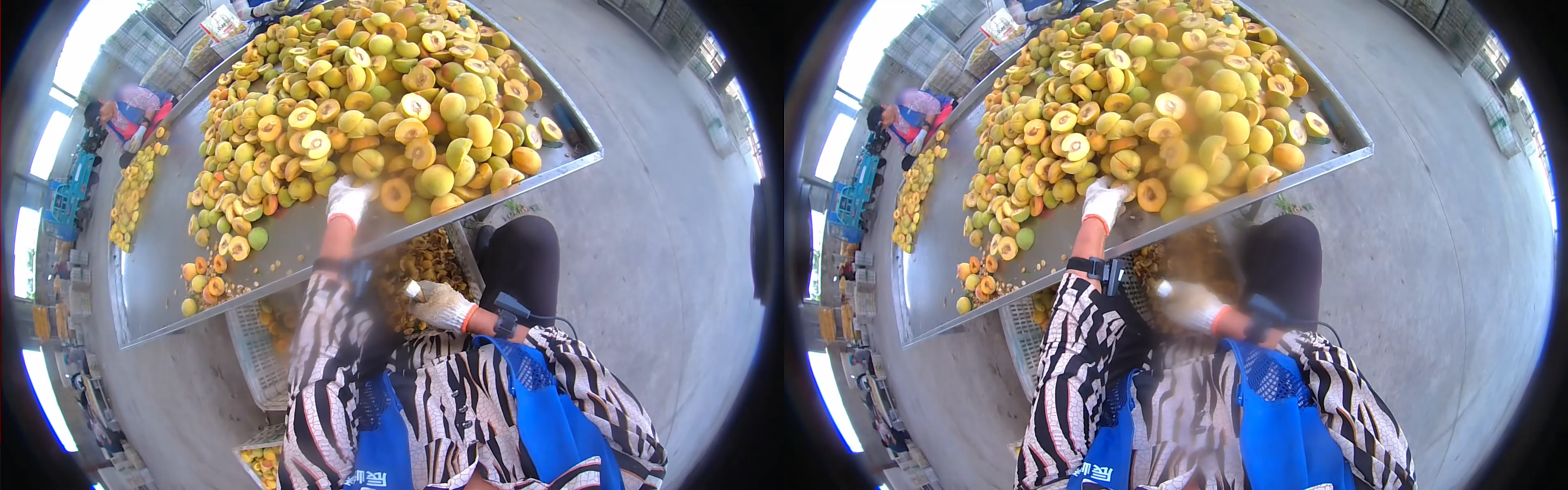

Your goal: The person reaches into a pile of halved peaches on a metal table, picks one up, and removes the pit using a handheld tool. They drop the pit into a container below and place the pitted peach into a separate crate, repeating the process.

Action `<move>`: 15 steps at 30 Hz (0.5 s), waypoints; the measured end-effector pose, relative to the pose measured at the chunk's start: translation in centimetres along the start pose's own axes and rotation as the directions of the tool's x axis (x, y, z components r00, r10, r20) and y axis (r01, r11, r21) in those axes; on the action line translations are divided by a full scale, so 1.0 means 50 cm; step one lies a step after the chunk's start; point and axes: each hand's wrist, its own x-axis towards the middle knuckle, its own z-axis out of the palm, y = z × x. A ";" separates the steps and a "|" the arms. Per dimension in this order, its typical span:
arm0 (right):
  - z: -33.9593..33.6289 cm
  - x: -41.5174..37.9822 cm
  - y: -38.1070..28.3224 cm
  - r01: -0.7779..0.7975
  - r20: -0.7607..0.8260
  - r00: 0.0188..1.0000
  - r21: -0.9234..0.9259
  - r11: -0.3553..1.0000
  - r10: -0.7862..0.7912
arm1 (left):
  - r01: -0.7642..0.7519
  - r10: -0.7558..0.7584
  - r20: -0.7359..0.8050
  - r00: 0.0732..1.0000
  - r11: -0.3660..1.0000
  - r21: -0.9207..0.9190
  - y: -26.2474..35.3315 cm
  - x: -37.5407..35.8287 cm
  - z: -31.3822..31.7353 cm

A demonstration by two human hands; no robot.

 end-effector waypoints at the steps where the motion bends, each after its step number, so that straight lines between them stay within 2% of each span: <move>1: -0.006 -0.004 -0.014 -0.027 0.020 0.999 -0.016 1.000 0.028 | 0.037 -0.037 0.041 0.998 0.999 0.001 0.008 -0.017 -0.019; 2: -0.010 -0.006 -0.026 -0.053 0.037 0.998 -0.033 0.998 0.055 | 0.055 -0.055 -0.005 0.998 0.993 0.100 -0.045 0.008 -0.026; 3: -0.010 -0.007 -0.032 -0.049 0.040 0.998 -0.042 0.998 0.050 | 0.059 -0.062 -0.034 0.997 0.994 -0.088 -0.038 -0.017 -0.035; 5: -0.008 -0.010 -0.042 -0.041 0.042 0.998 -0.062 0.997 0.044 | 0.041 -0.086 -0.081 0.993 0.893 -0.448 -0.013 -0.108 -0.056; 7: -0.006 -0.021 -0.058 -0.151 0.053 0.988 0.138 0.979 0.145 | 0.043 -0.153 -0.054 0.987 0.567 -0.822 -0.033 -0.146 -0.094; 8: -0.003 -0.023 -0.064 -0.203 0.067 0.979 0.234 0.951 0.193 | 0.032 -0.181 -0.060 0.982 0.468 -0.883 -0.050 -0.157 -0.105; 10: 0.031 0.011 0.000 0.053 -0.121 0.992 0.049 0.997 -0.046 | -0.010 -0.236 -0.072 0.969 0.252 -0.968 -0.089 -0.178 -0.126; 11: 0.045 0.023 0.022 0.174 -0.190 0.965 -0.062 0.983 -0.182 | 0.002 -0.293 -0.024 0.956 0.087 -0.996 -0.073 -0.208 -0.129; 12: 0.044 0.020 -0.006 0.189 -0.233 0.950 -0.099 0.977 -0.207 | 0.039 -0.297 0.048 0.954 -0.037 -0.999 -0.036 -0.247 -0.132; 13: 0.038 0.010 -0.035 0.114 -0.209 0.972 -0.005 0.994 -0.112 | 0.077 -0.289 0.122 0.949 -0.160 -0.984 -0.006 -0.281 -0.133; 14: 0.035 -0.002 -0.061 0.115 -0.213 0.971 -0.004 0.993 -0.113 | 0.147 -0.197 0.192 0.961 -0.226 -0.963 -0.004 -0.305 -0.132; 15: 0.033 -0.009 -0.076 0.114 -0.221 0.969 -0.001 0.994 -0.111 | 0.169 -0.120 0.199 0.972 -0.228 -0.959 -0.006 -0.325 -0.124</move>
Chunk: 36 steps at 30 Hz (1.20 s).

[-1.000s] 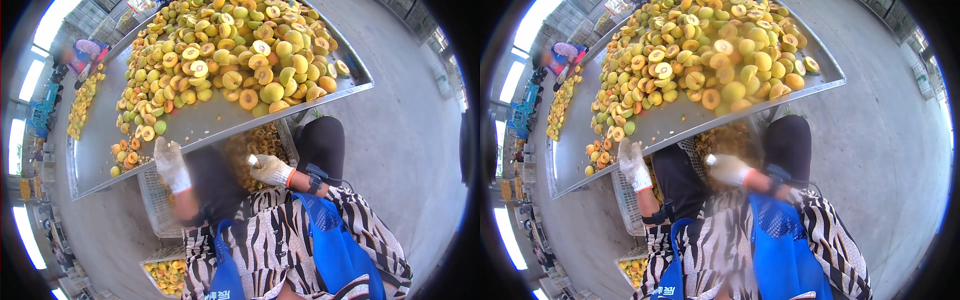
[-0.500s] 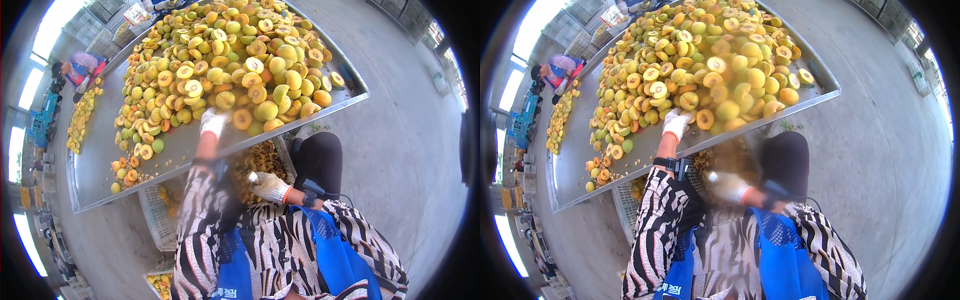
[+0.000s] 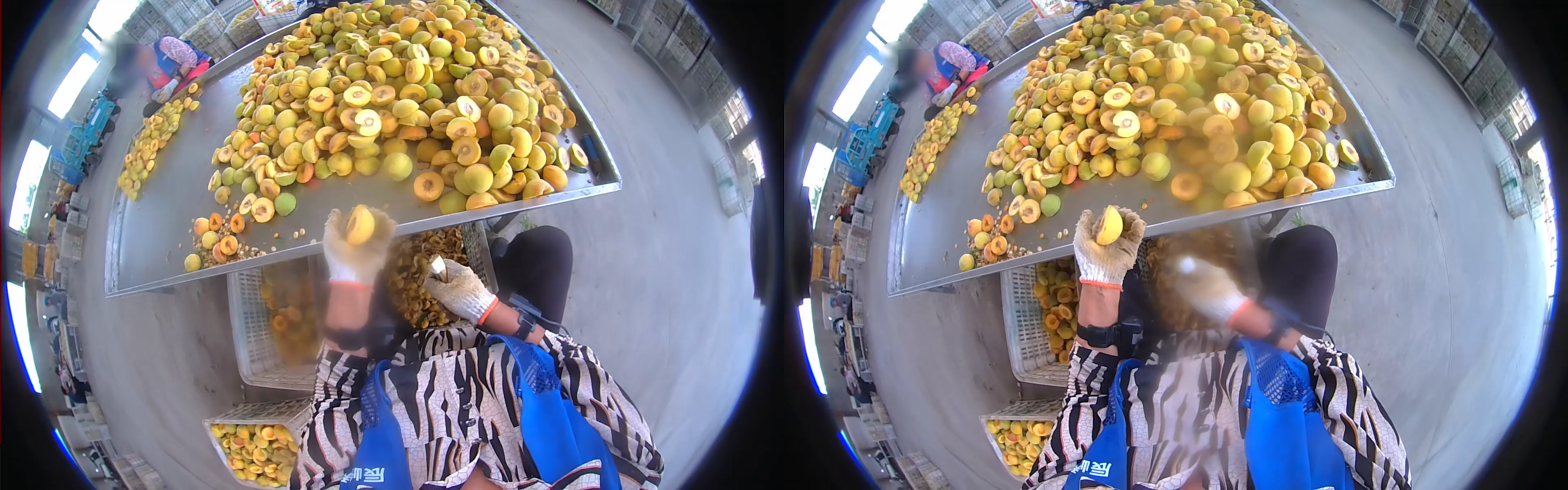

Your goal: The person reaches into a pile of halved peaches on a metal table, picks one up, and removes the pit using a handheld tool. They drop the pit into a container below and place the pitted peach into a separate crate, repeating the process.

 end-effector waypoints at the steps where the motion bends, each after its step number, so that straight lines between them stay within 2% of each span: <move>1: -0.001 0.000 -0.011 0.026 0.002 1.000 -0.064 0.998 -0.026 | -0.007 0.007 -0.008 1.000 1.000 0.016 -0.012 -0.011 0.002; 3: 0.002 0.000 -0.031 0.072 0.007 0.997 -0.188 0.980 -0.072 | 0.011 -0.011 0.000 1.000 0.999 0.039 -0.034 -0.026 -0.002; 5: 0.001 -0.011 -0.068 0.072 0.030 0.997 -0.314 0.947 -0.066 | -0.157 0.103 0.160 0.982 0.912 0.379 -0.048 -0.017 -0.050; 9: 0.001 -0.019 -0.105 0.076 0.069 0.996 -0.440 0.895 -0.051 | -0.354 0.224 0.302 0.927 0.790 0.501 -0.072 -0.007 -0.093; 14: 0.000 -0.021 -0.106 0.095 0.158 0.987 -0.507 0.857 -0.016 | -0.478 0.276 0.413 0.868 0.693 0.541 -0.087 -0.028 -0.104; 18: -0.002 -0.022 -0.088 0.117 0.167 0.985 -0.500 0.858 -0.037 | -0.486 0.248 0.429 0.869 0.595 0.640 -0.094 -0.044 -0.090; 20: 0.008 -0.020 -0.053 0.123 0.115 0.990 -0.438 0.891 -0.080 | -0.499 0.277 0.417 0.866 0.549 0.671 -0.099 -0.046 -0.088; 24: 0.006 -0.029 -0.040 0.145 0.120 0.987 -0.385 0.912 -0.107 | -0.509 0.362 0.361 0.860 0.542 0.669 -0.121 -0.038 -0.087; 26: 0.007 -0.029 -0.035 0.138 0.128 0.987 -0.379 0.915 -0.096 | -0.434 0.340 0.273 0.900 0.642 0.632 -0.129 -0.047 -0.078; 28: 0.005 -0.023 -0.018 0.168 0.167 0.979 -0.352 0.921 -0.115 | -0.264 0.225 0.138 0.964 0.812 0.520 -0.130 -0.086 -0.026; 29: 0.005 -0.023 -0.010 0.181 0.183 0.975 -0.337 0.924 -0.124 | -0.261 0.221 0.139 0.965 0.814 0.519 -0.133 -0.085 -0.028; 32: 0.000 -0.046 -0.038 0.112 0.281 0.957 -0.136 0.984 -0.070 | -0.263 0.210 0.159 0.965 0.811 0.523 -0.139 -0.075 -0.042; 35: 0.002 -0.035 -0.024 0.172 0.263 0.961 -0.349 0.921 -0.079 | -0.279 0.198 0.202 0.959 0.777 0.564 -0.135 -0.056 -0.067; 36: -0.003 -0.035 -0.032 0.094 0.322 0.947 -0.286 0.954 0.004 | -0.274 0.193 0.198 0.961 0.757 0.594 -0.133 -0.054 -0.069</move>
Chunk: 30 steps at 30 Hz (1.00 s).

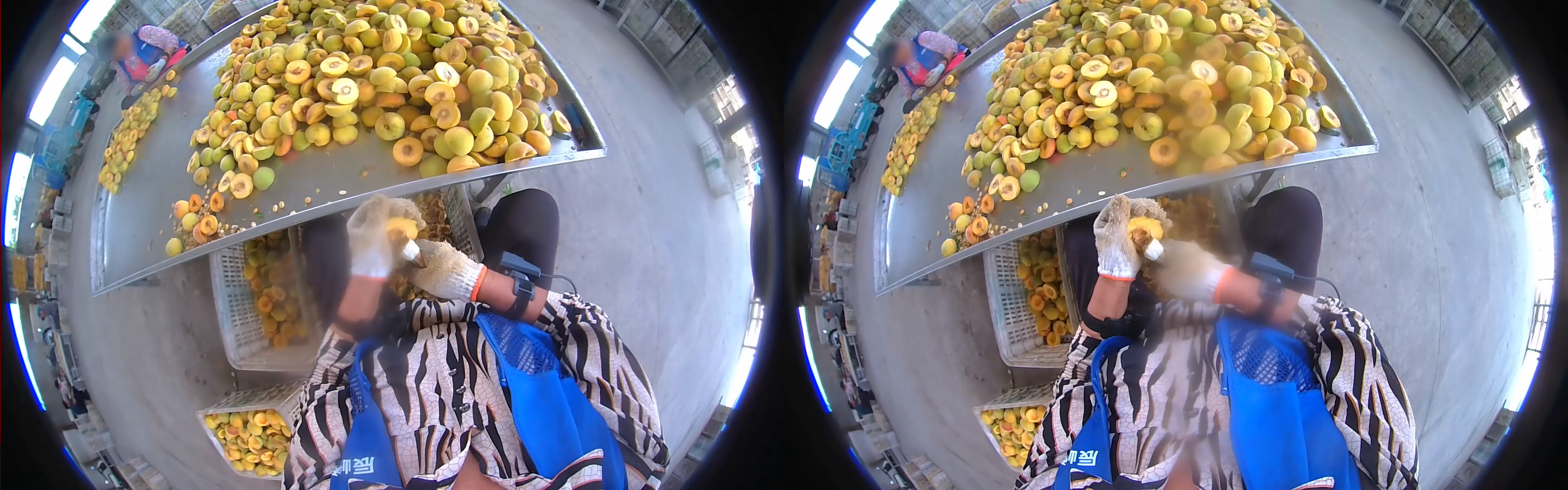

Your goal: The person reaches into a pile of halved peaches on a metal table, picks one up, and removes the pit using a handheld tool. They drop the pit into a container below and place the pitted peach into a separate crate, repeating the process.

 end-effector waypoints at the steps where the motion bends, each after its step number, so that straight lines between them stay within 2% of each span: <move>1: -0.016 -0.005 -0.015 -0.060 0.086 0.995 0.084 0.995 0.053 | 0.006 -0.006 0.002 1.000 0.999 0.035 0.000 0.004 0.000; 2: -0.027 -0.013 -0.030 -0.128 0.177 0.979 0.164 0.978 0.099 | -0.051 0.047 0.041 0.998 0.995 0.092 -0.003 0.005 -0.004; 3: -0.032 -0.027 -0.037 -0.156 0.190 0.977 0.326 0.932 0.096 | -0.108 0.097 0.082 0.992 0.984 0.144 -0.007 0.006 -0.010; 6: 0.022 0.013 0.030 0.138 -0.119 0.982 -0.063 0.988 -0.145 | -0.295 0.203 0.304 0.931 0.907 0.300 -0.024 0.024 -0.043; 8: 0.020 0.012 0.028 0.066 -0.045 0.997 0.005 0.998 -0.066 | -0.299 0.162 0.381 0.910 0.894 0.334 -0.041 0.041 -0.074; 9: 0.017 0.013 0.027 0.029 -0.007 1.000 0.036 0.999 -0.028 | -0.237 0.106 0.372 0.922 0.916 0.324 -0.040 0.047 -0.081; 10: 0.011 0.010 0.027 -0.027 0.115 0.993 0.236 0.971 0.000 | -0.166 0.063 0.331 0.941 0.942 0.292 -0.044 0.046 -0.087; 11: 0.000 0.006 0.026 -0.103 0.237 0.971 0.414 0.904 0.002 | -0.096 0.019 0.289 0.957 0.962 0.254 -0.047 0.045 -0.092; 13: -0.008 0.002 0.033 -0.280 0.421 0.906 0.685 0.672 -0.052 | 0.039 -0.055 0.145 0.988 0.993 0.111 -0.027 0.025 -0.051; 15: -0.013 0.004 0.041 -0.444 0.545 0.835 0.753 0.486 -0.083 | -0.180 0.129 0.246 0.961 0.963 0.198 -0.036 0.025 -0.043; 17: -0.006 0.010 0.067 -0.549 0.623 0.758 0.769 0.329 -0.191 | -0.270 0.193 0.297 0.935 0.932 0.242 -0.049 0.027 -0.051; 19: 0.015 0.032 0.124 -0.605 0.639 0.683 0.766 0.217 -0.353 | -0.188 0.115 0.316 0.942 0.959 0.213 -0.070 0.036 -0.068; 21: 0.043 0.049 0.160 -0.615 0.627 0.731 0.777 0.137 -0.271 | -0.011 -0.027 0.378 0.925 0.995 0.097 -0.074 0.045 -0.090; 22: 0.054 0.053 0.172 -0.616 0.620 0.750 0.781 0.099 -0.230 | 0.002 -0.044 0.391 0.919 0.994 0.108 -0.076 0.049 -0.096; 23: 0.052 0.049 0.173 -0.593 0.598 0.758 0.798 0.107 -0.262 | 0.014 -0.061 0.405 0.912 0.993 0.119 -0.076 0.054 -0.101; 24: 0.046 0.041 0.167 -0.569 0.575 0.764 0.814 0.114 -0.293 | -0.074 -0.016 0.384 0.923 0.973 0.217 -0.073 0.055 -0.091; 25: 0.044 0.034 0.158 -0.564 0.570 0.778 0.819 0.105 -0.263 | -0.020 -0.038 0.363 0.931 0.988 0.155 -0.072 0.049 -0.083; 26: 0.041 0.025 0.148 -0.558 0.564 0.792 0.824 0.097 -0.232 | 0.032 -0.060 0.342 0.938 0.995 0.090 -0.070 0.043 -0.075; 27: 0.028 0.012 0.110 -0.566 0.571 0.810 0.821 0.077 -0.136 | 0.212 -0.152 0.342 0.927 0.966 -0.145 -0.035 0.020 -0.039; 28: 0.020 0.005 0.090 -0.568 0.570 0.821 0.821 0.053 -0.039 | 0.376 -0.240 0.367 0.899 0.852 -0.365 -0.016 0.008 -0.017; 29: 0.017 0.007 0.092 -0.499 0.502 0.863 0.864 0.064 -0.050 | 0.195 -0.139 0.275 0.951 0.963 -0.187 -0.033 0.022 -0.030; 30: 0.015 0.012 0.096 -0.428 0.432 0.900 0.901 0.074 -0.062 | 0.009 -0.012 0.205 0.979 1.000 0.017 -0.027 0.033 -0.029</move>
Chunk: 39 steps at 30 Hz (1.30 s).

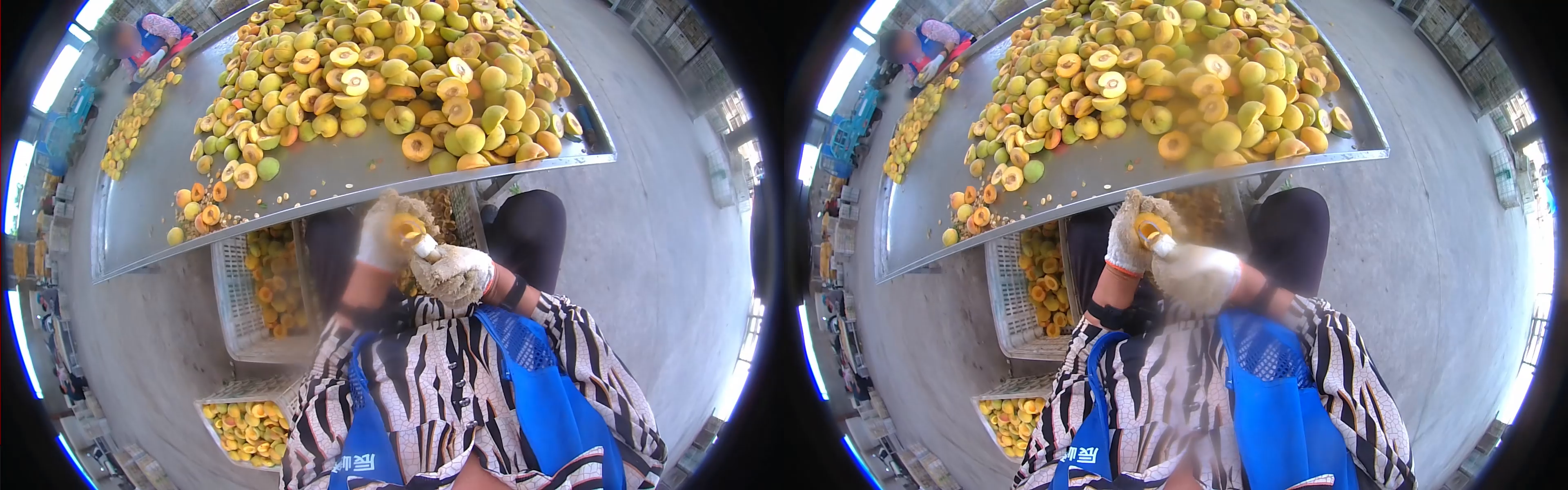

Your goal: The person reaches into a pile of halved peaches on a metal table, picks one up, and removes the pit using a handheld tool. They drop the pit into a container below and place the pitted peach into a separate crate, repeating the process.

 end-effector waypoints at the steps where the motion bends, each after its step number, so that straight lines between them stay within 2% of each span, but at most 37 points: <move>1: -0.020 0.011 -0.005 0.031 0.045 0.999 -0.005 1.000 -0.030 | -0.011 0.008 -0.075 0.997 0.999 -0.039 0.015 -0.002 -0.010; 3: -0.096 0.042 -0.017 0.044 0.169 0.985 0.001 0.999 -0.044 | -0.049 0.023 -0.223 0.975 0.993 -0.111 0.066 -0.009 -0.013; 4: -0.118 0.046 -0.027 -0.007 0.236 0.972 0.078 0.997 -0.012 | -0.159 0.162 -0.354 0.921 0.987 0.037 0.089 -0.013 -0.029; 5: -0.139 0.050 -0.036 -0.069 0.302 0.953 0.148 0.987 0.021 | -0.271 0.304 -0.416 0.857 0.953 0.137 0.122 -0.019 -0.050; 6: -0.160 0.054 -0.046 -0.137 0.366 0.929 0.207 0.969 0.053 | -0.342 0.476 -0.455 0.753 0.873 0.348 0.147 -0.022 -0.100; 7: -0.152 0.046 -0.048 -0.150 0.317 0.947 0.279 0.948 0.056 | -0.262 0.545 -0.525 0.654 0.814 0.519 0.187 -0.038 -0.126; 8: -0.135 0.034 -0.050 -0.158 0.270 0.961 0.351 0.923 0.062 | -0.048 0.683 -0.452 0.574 0.579 0.814 0.228 -0.049 -0.149; 9: -0.096 0.015 -0.055 0.028 0.159 0.986 0.123 0.992 -0.047 | 0.066 0.834 -0.113 0.540 0.092 0.994 0.254 -0.063 -0.188; 10: -0.058 -0.004 -0.059 0.161 0.045 0.987 -0.148 0.976 -0.156 | 0.135 0.882 -0.125 0.455 0.070 0.988 0.260 -0.060 -0.215; 12: -0.062 0.005 -0.060 0.159 0.167 0.977 -0.157 0.975 -0.133 | 0.133 0.871 -0.179 0.458 0.132 0.982 0.274 -0.032 -0.182; 13: -0.020 -0.024 -0.087 0.072 0.225 0.974 -0.164 0.984 -0.034 | -0.011 0.807 -0.224 0.546 0.274 0.962 0.261 -0.007 -0.155; 14: -0.012 -0.026 -0.091 0.065 0.188 0.982 -0.193 0.979 -0.029 | -0.139 0.732 -0.245 0.635 0.420 0.897 0.241 0.026 -0.119; 16: -0.006 -0.027 -0.089 0.053 0.107 0.994 -0.251 0.967 -0.027 | -0.130 0.501 -0.203 0.841 0.551 0.824 0.196 0.105 -0.070; 17: -0.003 -0.029 -0.084 0.116 0.066 0.993 -0.309 0.944 -0.100 | -0.062 0.412 -0.199 0.889 0.540 0.840 0.169 0.156 -0.049; 18: -0.011 -0.028 -0.079 0.099 0.065 0.994 -0.271 0.957 -0.084 | 0.003 0.320 -0.198 0.926 0.521 0.853 0.141 0.209 -0.034; 19: -0.025 -0.023 -0.074 0.083 0.065 0.995 -0.234 0.969 -0.069 | 0.008 0.292 -0.162 0.943 0.465 0.885 0.108 0.262 -0.032; 20: -0.033 -0.022 -0.073 0.068 0.064 0.996 -0.199 0.978 -0.057 | 0.007 0.261 -0.124 0.957 0.407 0.913 0.084 0.305 -0.024; 22: -0.027 -0.037 -0.080 0.104 0.075 0.993 -0.206 0.973 -0.090 | -0.043 0.238 0.012 0.971 0.125 0.991 0.070 0.345 0.020; 23: -0.031 -0.044 -0.081 0.120 0.093 0.990 -0.197 0.973 -0.103 | -0.068 0.099 0.055 0.994 0.138 0.988 0.068 0.365 0.025; 24: -0.033 -0.047 -0.084 0.136 0.113 0.987 -0.189 0.973 -0.116 | -0.049 0.109 0.043 0.993 0.052 0.997 0.052 0.372 0.034; 25: -0.017 -0.057 -0.090 0.128 0.112 0.987 -0.152 0.980 -0.112 | -0.057 0.144 0.050 0.988 0.043 0.997 0.045 0.379 0.036; 28: -0.010 -0.060 -0.094 0.148 0.060 0.989 -0.288 0.946 -0.137 | -0.080 0.224 0.077 0.972 0.007 0.997 0.037 0.375 0.016; 29: -0.009 -0.056 -0.095 0.230 -0.023 0.968 -0.314 0.921 -0.249 | -0.090 0.247 0.089 0.965 -0.006 0.996 0.034 0.368 0.002; 31: -0.009 -0.042 -0.093 0.377 -0.177 0.866 -0.381 0.844 -0.467 | -0.159 0.266 0.126 0.956 0.107 0.981 0.064 0.302 0.008; 32: 0.019 -0.050 -0.114 0.360 -0.346 0.792 -0.400 0.843 -0.503 | -0.192 0.274 0.142 0.951 0.164 0.968 0.074 0.265 0.009; 33: 0.039 -0.061 -0.132 0.375 -0.368 0.736 -0.477 0.795 -0.568 | -0.241 0.300 0.157 0.941 0.267 0.933 0.080 0.231 0.014; 34: 0.052 -0.064 -0.146 0.382 -0.378 0.677 -0.554 0.740 -0.632 | -0.271 0.293 0.191 0.937 0.264 0.926 0.088 0.193 0.018; 36: 0.052 -0.023 -0.143 0.466 -0.298 0.575 -0.646 0.604 -0.762 | -0.356 0.300 0.299 0.906 0.158 0.921 0.110 0.120 0.045; 37: 0.053 -0.008 -0.139 0.499 -0.250 0.521 -0.687 0.529 -0.816 | -0.349 0.248 0.300 0.921 0.181 0.919 0.129 0.084 0.069; 38: 0.059 -0.006 -0.141 0.376 -0.253 0.565 -0.768 0.518 -0.785 | -0.401 0.234 0.353 0.906 0.204 0.893 0.126 0.066 0.063; 39: 0.066 -0.003 -0.146 0.248 -0.260 0.605 -0.836 0.489 -0.752 | -0.455 0.231 0.416 0.880 0.153 0.877 0.128 0.050 0.062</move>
